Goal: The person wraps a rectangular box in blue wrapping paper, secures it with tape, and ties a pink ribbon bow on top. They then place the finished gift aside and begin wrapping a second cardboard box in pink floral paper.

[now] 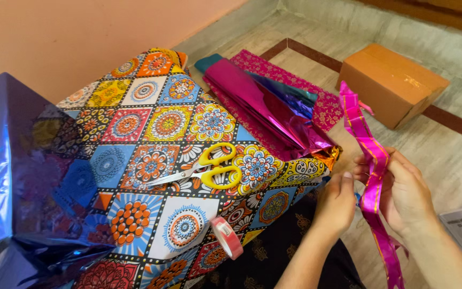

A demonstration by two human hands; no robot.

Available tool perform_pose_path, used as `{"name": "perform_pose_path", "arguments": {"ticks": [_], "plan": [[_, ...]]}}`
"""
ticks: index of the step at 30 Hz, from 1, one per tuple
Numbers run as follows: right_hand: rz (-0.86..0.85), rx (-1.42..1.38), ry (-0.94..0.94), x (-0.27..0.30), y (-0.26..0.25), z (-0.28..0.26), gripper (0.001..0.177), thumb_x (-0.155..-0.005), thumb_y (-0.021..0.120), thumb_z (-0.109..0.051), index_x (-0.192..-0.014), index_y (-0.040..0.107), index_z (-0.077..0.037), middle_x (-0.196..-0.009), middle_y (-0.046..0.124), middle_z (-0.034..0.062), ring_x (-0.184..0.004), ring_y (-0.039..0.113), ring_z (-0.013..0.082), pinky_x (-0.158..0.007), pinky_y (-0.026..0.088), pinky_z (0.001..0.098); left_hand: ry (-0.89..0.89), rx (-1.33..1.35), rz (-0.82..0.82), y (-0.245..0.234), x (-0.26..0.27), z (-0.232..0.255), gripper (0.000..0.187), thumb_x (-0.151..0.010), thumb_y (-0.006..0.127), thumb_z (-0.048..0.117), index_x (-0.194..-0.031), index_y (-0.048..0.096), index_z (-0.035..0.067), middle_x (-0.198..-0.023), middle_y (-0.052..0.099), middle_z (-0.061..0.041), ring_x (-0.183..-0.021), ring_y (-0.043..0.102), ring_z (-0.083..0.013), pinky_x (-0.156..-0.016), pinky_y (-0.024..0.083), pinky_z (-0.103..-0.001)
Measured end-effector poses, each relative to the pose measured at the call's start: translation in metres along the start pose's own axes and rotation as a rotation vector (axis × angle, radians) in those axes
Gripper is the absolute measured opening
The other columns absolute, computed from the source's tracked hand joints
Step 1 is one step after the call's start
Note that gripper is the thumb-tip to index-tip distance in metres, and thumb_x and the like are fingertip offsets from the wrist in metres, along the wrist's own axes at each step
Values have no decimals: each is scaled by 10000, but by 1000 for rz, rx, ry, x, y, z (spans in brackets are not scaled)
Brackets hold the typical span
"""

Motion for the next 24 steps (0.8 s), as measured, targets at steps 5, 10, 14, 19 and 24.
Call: {"name": "perform_pose_path", "arguments": {"ticks": [5, 10, 14, 19, 24], "plan": [[-40, -6, -29, 15, 67, -50, 219, -1075, 443, -95, -1235, 580, -37, -1102, 690, 135, -1030, 682, 259, -946, 560, 411, 87, 189, 63, -40, 67, 90, 467, -1083, 464, 407, -1193, 629, -16, -1030, 713, -202, -987, 701, -265, -866, 524, -371], [-83, 176, -71, 33, 137, -101, 247, -1079, 467, -125, -1299, 540, -40, -1055, 670, 167, -958, 685, 291, -836, 595, 410, 225, 255, 60, -67, 121, 162, 321, -981, 653, 212, -1182, 604, -33, -1005, 718, -130, -855, 707, -183, -707, 562, -313], [-173, 267, -19, 53, 197, -118, 286, -1048, 449, -143, -1303, 526, -38, -1085, 686, 148, -930, 693, 273, -739, 602, 434, 321, 313, 141, -111, 142, 192, 272, -956, 693, 105, -1165, 614, -50, -959, 729, -112, -804, 710, -146, -699, 569, -267], [-356, 329, 12, 85, 274, -109, 355, -1014, 479, -193, -1337, 540, -60, -1149, 714, 109, -953, 718, 231, -746, 612, 398, 361, 460, 254, -180, 159, 199, 284, -925, 702, 49, -1183, 625, -40, -966, 746, -100, -789, 736, -130, -681, 588, -238], [-609, 437, -7, 106, 346, -84, 457, -987, 535, -201, -1427, 538, -78, -1245, 688, 80, -1070, 683, 146, -885, 560, 333, 373, 530, 378, -251, 176, 189, 294, -918, 707, 33, -1189, 623, -42, -1019, 750, -119, -809, 766, -164, -684, 610, -261]]}}
Point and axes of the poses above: each hand's wrist, its own x-axis away from the middle knuckle, its own y-axis out of the palm, z = x × y, the point moved 9 cm from there along -x, towards the middle knuckle
